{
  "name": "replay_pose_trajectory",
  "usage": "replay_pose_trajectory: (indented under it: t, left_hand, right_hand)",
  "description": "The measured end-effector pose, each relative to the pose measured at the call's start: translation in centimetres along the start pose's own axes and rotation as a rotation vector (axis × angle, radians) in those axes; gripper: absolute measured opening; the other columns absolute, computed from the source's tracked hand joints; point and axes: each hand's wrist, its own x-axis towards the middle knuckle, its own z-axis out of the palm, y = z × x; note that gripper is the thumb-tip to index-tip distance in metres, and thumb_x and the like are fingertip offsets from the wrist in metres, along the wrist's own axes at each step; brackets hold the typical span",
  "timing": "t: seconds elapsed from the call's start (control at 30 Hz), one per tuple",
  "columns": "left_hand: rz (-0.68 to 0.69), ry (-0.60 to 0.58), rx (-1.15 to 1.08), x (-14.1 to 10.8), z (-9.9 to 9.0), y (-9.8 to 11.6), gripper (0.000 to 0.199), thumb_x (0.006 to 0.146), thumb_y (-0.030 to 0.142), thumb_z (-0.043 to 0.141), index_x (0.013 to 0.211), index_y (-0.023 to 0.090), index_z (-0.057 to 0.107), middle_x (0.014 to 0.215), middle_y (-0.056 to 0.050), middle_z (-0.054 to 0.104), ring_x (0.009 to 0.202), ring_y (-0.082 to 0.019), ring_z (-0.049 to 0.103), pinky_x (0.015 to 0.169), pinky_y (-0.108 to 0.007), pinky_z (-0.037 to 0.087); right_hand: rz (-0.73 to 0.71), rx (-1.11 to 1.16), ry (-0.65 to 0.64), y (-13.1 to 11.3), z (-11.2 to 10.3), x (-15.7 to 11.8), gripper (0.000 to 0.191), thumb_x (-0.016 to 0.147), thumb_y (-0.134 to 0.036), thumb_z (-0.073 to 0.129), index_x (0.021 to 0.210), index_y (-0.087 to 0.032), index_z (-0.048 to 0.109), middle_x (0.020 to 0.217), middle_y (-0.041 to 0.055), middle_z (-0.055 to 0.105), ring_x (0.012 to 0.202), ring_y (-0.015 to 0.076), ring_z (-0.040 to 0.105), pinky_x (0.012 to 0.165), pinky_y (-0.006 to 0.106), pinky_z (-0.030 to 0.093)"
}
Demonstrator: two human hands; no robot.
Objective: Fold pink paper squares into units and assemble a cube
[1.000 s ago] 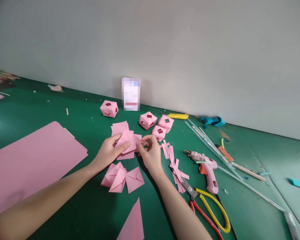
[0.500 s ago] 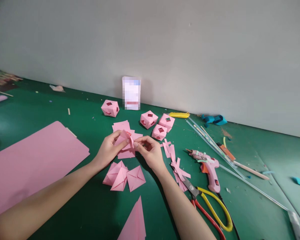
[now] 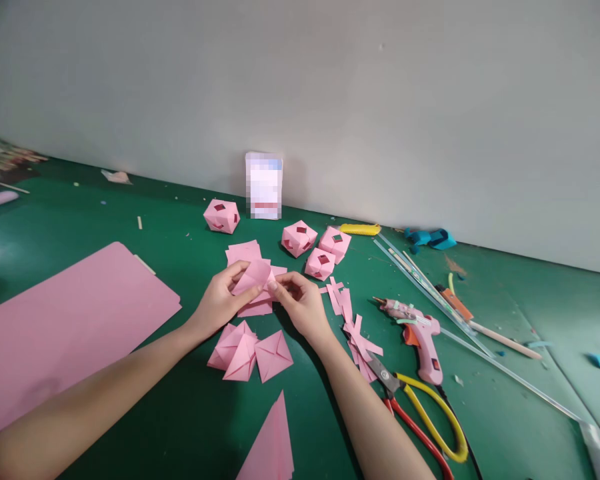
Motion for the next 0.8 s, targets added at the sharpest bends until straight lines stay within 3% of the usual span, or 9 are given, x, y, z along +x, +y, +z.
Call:
replay_pose_trajectory:
  t: [0.1,0.2,0.4,0.6,0.8]
  left_hand:
    - [-0.02,0.01,-0.006,0.12,0.07,-0.49,0.042,0.079,0.035,0.077,0.115,0.019,0.062,0.118,-0.009,0.07,0.111,-0.025,0.068,0.095,-0.034,0.053]
    - [-0.029,0.016,0.0,0.19,0.12,-0.88,0.048,0.076,0.036,0.08,0.118,0.02,0.062,0.126,-0.011,0.069,0.121,-0.028,0.065,0.104,-0.038,0.051]
    - [-0.017,-0.037,-0.014,0.08,0.13,-0.53,0.041,0.079,0.033,0.076,0.115,0.018,0.062,0.107,-0.008,0.071,0.103,-0.024,0.069,0.092,-0.035,0.055]
    - [-0.006,-0.027,-0.02,0.02,0.16,-0.47,0.043,0.08,0.035,0.077,0.117,0.018,0.061,0.115,-0.009,0.07,0.111,-0.025,0.068,0.099,-0.035,0.053]
    - [-0.009,0.012,0.025,0.01,0.2,-0.78,0.05,0.079,0.037,0.077,0.123,0.018,0.061,0.103,-0.007,0.071,0.103,-0.026,0.07,0.086,-0.034,0.056]
  right_hand:
    - [-0.008,0.005,0.051,-0.14,0.01,0.02,0.038,0.079,-0.058,0.078,0.082,-0.021,0.071,0.078,0.0017,0.068,0.067,0.0155,0.057,0.062,0.029,0.048]
    - [-0.014,0.005,0.077,-0.12,0.07,0.02,0.039,0.078,-0.059,0.078,0.082,-0.021,0.07,0.076,0.0012,0.067,0.066,0.0148,0.055,0.061,0.028,0.046]
    - [-0.025,-0.028,0.102,0.12,0.15,0.07,0.041,0.079,-0.062,0.075,0.082,-0.022,0.068,0.075,0.0012,0.065,0.065,0.015,0.053,0.059,0.028,0.044]
    - [-0.029,-0.031,0.09,0.0,0.22,0.05,0.042,0.081,-0.063,0.074,0.081,-0.022,0.067,0.075,0.0011,0.064,0.065,0.0152,0.053,0.059,0.028,0.045]
    - [-0.031,-0.046,0.066,-0.06,0.47,0.0,0.044,0.081,-0.065,0.073,0.08,-0.022,0.065,0.073,0.0005,0.063,0.063,0.0147,0.052,0.059,0.028,0.043]
